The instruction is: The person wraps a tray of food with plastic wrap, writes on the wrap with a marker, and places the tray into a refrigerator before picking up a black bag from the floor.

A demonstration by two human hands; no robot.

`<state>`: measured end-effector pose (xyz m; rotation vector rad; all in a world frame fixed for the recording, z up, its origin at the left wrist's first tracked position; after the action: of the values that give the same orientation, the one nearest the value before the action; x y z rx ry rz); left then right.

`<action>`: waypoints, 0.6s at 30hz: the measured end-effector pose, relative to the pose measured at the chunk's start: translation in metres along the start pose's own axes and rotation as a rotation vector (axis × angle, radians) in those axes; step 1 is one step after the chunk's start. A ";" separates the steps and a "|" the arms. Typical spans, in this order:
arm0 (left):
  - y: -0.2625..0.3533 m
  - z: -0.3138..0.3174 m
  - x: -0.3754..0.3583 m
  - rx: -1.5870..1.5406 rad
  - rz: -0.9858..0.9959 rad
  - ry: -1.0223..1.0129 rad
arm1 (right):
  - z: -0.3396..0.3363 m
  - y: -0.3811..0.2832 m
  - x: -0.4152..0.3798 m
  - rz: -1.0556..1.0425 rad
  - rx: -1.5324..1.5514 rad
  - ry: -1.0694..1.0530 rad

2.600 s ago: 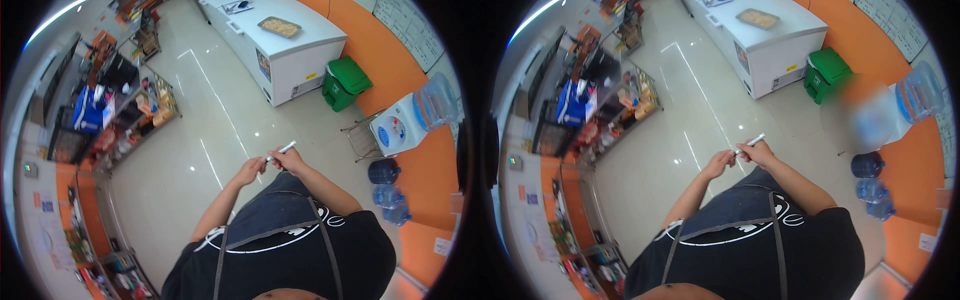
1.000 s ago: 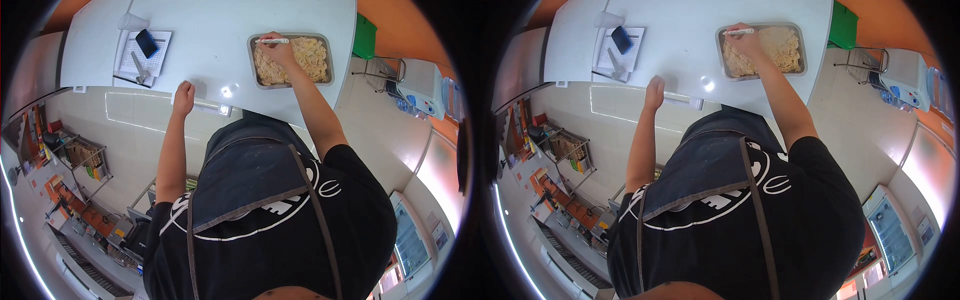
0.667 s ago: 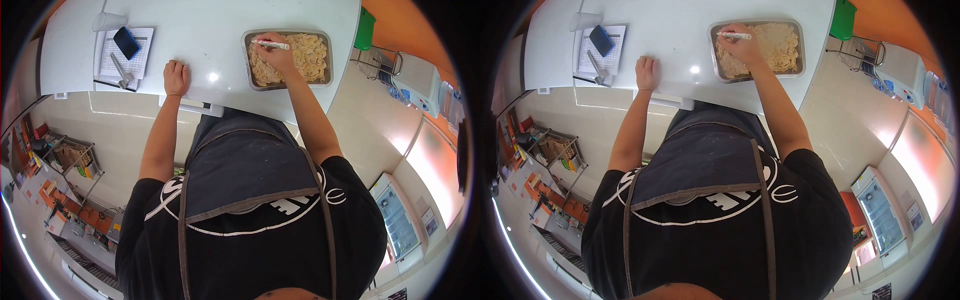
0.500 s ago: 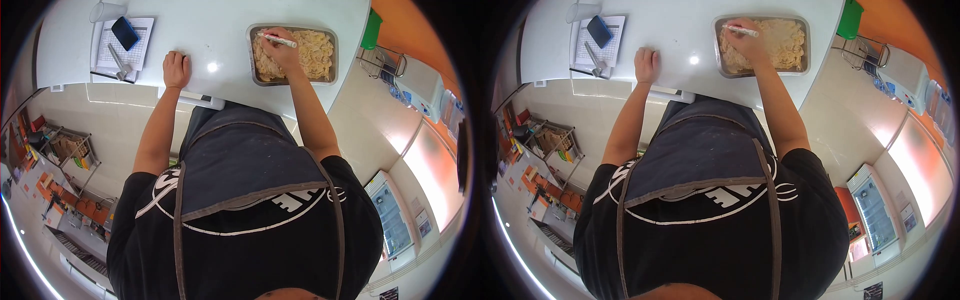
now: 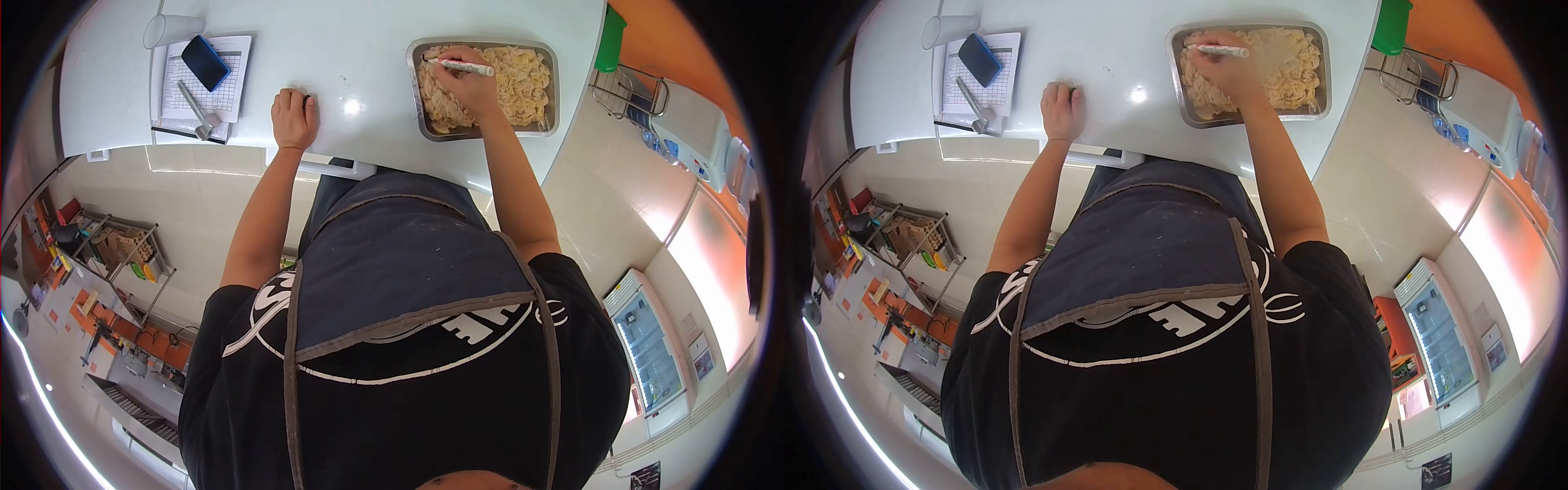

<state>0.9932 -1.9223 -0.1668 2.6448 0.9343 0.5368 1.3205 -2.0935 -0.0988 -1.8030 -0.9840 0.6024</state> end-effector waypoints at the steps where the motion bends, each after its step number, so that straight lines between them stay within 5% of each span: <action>1: 0.001 0.000 0.000 -0.002 0.000 -0.001 | -0.001 0.000 0.000 0.027 -0.021 0.004; 18: 0.002 -0.001 0.001 -0.020 -0.010 0.025 | -0.007 0.011 -0.002 0.053 0.048 0.107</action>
<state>0.9947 -1.9232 -0.1650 2.6201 0.9445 0.5747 1.3286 -2.1008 -0.1061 -1.8042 -0.8451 0.5514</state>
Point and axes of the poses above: each hand's wrist, its own x-axis towards the middle knuckle, its own z-axis out of the palm, y = z × x, the point moved 2 cm from there along x, towards the middle knuckle, and after that the axes turned 3 degrees about z, right-handed, at the moved point
